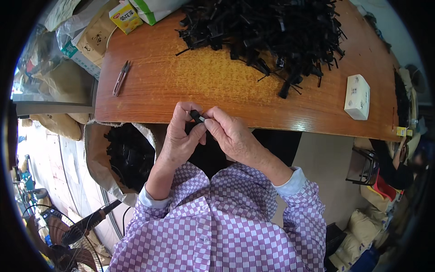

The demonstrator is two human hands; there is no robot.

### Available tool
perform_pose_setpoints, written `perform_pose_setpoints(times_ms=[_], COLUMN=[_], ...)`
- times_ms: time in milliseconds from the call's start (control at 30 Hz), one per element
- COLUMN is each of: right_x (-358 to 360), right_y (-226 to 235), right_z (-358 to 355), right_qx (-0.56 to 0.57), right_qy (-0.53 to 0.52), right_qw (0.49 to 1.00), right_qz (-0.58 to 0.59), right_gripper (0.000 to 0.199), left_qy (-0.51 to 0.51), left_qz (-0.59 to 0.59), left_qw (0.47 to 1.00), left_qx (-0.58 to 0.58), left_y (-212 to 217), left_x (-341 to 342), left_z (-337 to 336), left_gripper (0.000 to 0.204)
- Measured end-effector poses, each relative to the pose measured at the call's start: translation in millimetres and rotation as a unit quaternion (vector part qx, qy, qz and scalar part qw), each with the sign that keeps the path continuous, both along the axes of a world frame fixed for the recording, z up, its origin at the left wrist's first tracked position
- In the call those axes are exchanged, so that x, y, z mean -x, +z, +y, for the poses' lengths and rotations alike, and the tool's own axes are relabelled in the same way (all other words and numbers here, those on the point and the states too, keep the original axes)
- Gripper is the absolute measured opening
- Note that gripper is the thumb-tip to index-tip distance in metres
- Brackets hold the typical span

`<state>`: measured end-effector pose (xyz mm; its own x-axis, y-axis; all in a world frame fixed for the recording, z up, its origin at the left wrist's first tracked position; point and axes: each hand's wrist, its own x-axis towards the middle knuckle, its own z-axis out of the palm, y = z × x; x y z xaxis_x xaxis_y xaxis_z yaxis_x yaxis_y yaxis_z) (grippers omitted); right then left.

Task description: Manually assembling small black plastic components by inserting small pins or clips into them at a workbench.

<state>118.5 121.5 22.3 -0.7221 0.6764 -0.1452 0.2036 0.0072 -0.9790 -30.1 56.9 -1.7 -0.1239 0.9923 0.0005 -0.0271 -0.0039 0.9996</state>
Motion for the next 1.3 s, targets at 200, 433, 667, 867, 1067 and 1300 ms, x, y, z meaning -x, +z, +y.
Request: perform_pose_setpoints(times_ms=[200, 433, 667, 867, 1067, 1300], right_x=[26.9, 46.0, 72.3, 76.6, 54.8, 43.1], right_y=[-4.3, -14.4, -28.1, -15.2, -22.1, -13.9], right_z=[-8.3, -18.4, -19.5, -16.1, -3.9, 1.9], right_qx=[-0.043, -0.03, -0.051, 0.077, 0.053, 0.125], right_qy=[0.01, -0.017, 0.058, -0.07, -0.047, -0.001], right_qw=[0.998, 0.999, 0.99, 0.982, 0.976, 0.962], right_qz=[-0.04, 0.024, 0.116, 0.159, 0.206, 0.245], right_gripper=[0.014, 0.019, 0.021, 0.024, 0.012, 0.017], left_qy=[0.087, 0.108, 0.198, 0.202, 0.113, 0.03], left_qz=[0.104, 0.207, 0.329, -0.067, -0.444, -0.312], left_qw=[0.991, 0.971, 0.922, 0.968, 0.887, 0.949], left_qx=[-0.012, -0.053, -0.043, -0.135, -0.057, -0.029], left_y=[3.2, 9.1, 16.2, 46.9, 40.0, 29.8], left_x=[17.9, 25.5, 40.1, 46.1, 37.2, 27.3], left_z=[-14.5, -21.2, -37.7, -30.7, -32.4, -38.4], left_gripper=[0.03, 0.028, 0.029, 0.022, 0.029, 0.037])
